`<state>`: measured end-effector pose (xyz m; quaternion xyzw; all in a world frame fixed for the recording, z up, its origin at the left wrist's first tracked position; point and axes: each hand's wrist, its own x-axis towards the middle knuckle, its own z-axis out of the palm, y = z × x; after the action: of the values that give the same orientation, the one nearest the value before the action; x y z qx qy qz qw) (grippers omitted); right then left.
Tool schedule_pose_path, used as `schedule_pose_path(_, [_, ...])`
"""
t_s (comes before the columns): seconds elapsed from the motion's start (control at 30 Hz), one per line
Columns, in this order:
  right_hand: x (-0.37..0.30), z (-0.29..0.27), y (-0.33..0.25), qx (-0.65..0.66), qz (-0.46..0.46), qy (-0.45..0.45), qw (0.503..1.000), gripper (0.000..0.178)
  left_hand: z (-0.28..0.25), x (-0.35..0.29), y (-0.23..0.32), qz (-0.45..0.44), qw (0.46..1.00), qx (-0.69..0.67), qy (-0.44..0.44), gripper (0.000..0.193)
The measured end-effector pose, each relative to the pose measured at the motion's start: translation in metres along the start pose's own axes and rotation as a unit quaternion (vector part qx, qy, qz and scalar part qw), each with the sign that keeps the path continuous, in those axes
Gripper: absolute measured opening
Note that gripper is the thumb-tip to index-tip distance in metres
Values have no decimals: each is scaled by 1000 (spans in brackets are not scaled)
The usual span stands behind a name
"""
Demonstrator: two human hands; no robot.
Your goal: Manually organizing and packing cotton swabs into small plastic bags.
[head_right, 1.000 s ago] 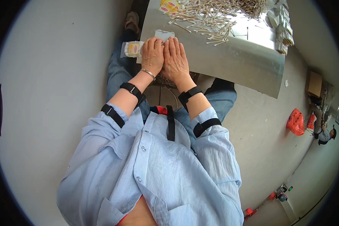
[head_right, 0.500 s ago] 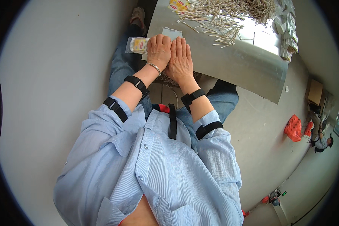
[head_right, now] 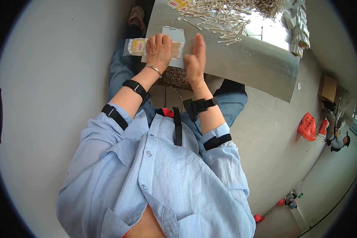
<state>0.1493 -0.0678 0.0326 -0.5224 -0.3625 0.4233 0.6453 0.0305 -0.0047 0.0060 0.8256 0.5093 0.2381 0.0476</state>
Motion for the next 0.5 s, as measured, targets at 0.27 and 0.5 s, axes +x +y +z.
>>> schedule_pose_path(0.27, [8, 21, 25, 61, -46, 1, 997, 57, -1, -1, 5, 1, 1000, -20, -8, 12])
schedule_pose_path(0.5, [3, 21, 26, -27, -59, -33, 997, 56, -3, -2, 3, -2, 1000, -4, -15, 12])
